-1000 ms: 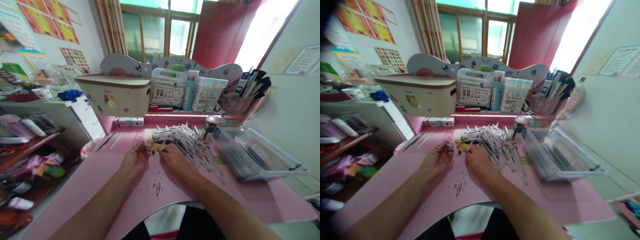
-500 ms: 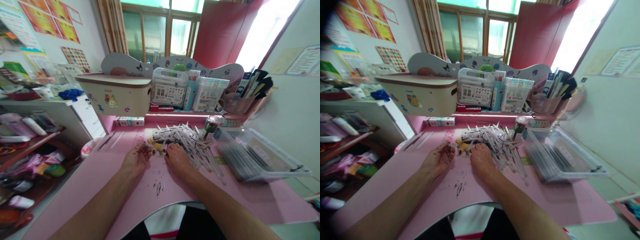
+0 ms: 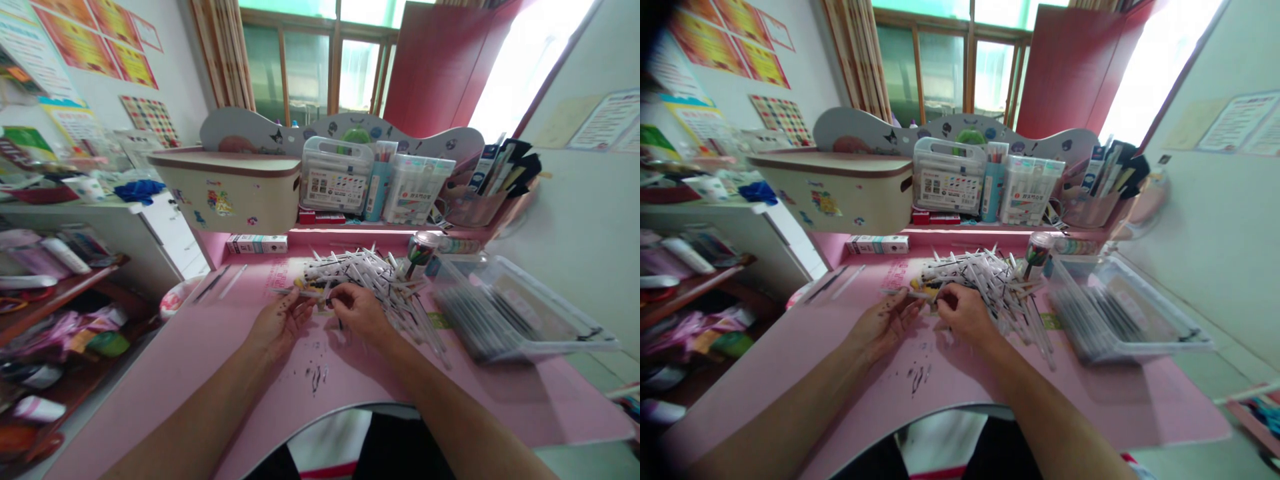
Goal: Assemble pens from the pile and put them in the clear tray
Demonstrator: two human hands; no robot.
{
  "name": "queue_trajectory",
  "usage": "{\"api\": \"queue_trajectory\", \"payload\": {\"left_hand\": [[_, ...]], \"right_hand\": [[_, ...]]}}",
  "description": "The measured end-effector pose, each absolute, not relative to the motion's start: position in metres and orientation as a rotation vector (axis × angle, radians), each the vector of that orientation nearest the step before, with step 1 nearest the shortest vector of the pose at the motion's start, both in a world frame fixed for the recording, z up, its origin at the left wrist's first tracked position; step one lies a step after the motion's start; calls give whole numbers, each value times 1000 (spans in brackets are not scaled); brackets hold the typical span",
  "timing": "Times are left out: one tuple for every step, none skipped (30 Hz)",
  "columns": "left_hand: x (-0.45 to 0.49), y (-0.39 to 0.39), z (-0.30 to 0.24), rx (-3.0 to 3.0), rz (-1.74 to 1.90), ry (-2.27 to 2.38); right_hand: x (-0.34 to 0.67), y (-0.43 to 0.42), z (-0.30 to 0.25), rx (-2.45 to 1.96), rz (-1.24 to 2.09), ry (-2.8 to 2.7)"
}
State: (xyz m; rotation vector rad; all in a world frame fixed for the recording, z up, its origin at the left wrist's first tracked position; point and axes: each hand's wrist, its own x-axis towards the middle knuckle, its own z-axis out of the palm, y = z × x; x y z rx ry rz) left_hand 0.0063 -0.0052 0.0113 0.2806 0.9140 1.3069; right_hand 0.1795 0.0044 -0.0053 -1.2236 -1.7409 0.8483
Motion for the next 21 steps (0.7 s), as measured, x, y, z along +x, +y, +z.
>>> {"api": "queue_trajectory", "payload": {"left_hand": [[7,-6,11,283,1308,903],[8,-6,11,288,1307,890],[9,-6,10,293,1305,876],[9,-7,9,297,1304,863],[10,-7,9,299,1305,855],[10,-7,8,302,1306,849],[11,-7,7,306,1309,847],[11,-6,6,309,1309,848],[11,-6,6,313,1307,850],[11,-6,5,316,1305,850],[11,-6,5,318,1304,848],[11,-6,5,319,1305,844],[11,-6,4,319,1306,839],[11,-6,4,319,1305,831],[11,-6,4,320,1306,825],[11,-6,4,319,1308,822],[12,-7,4,319,1312,819],[12,-7,4,318,1317,815],[12,-7,4,316,1321,811],[12,-7,3,315,1322,807],[12,-7,3,315,1321,804]], "right_hand": [[179,4,-5,-1203,873,-1711],[178,3,-6,-1185,888,-1686],[178,3,-7,-1171,898,-1665],[177,3,-7,-1158,905,-1652],[177,3,-8,-1147,911,-1643],[177,3,-9,-1138,917,-1636],[177,3,-9,-1132,924,-1627],[177,3,-9,-1128,927,-1619],[177,3,-9,-1126,926,-1612],[178,3,-9,-1127,921,-1609],[178,3,-9,-1128,914,-1609],[178,3,-9,-1128,905,-1615],[178,3,-8,-1128,899,-1623],[178,3,-8,-1127,897,-1629],[178,2,-8,-1122,900,-1629],[178,2,-8,-1115,906,-1626],[178,2,-8,-1106,912,-1622],[178,1,-8,-1097,914,-1619],[178,1,-8,-1095,910,-1616],[178,0,-7,-1099,903,-1616],[179,0,-7,-1111,896,-1617]]}}
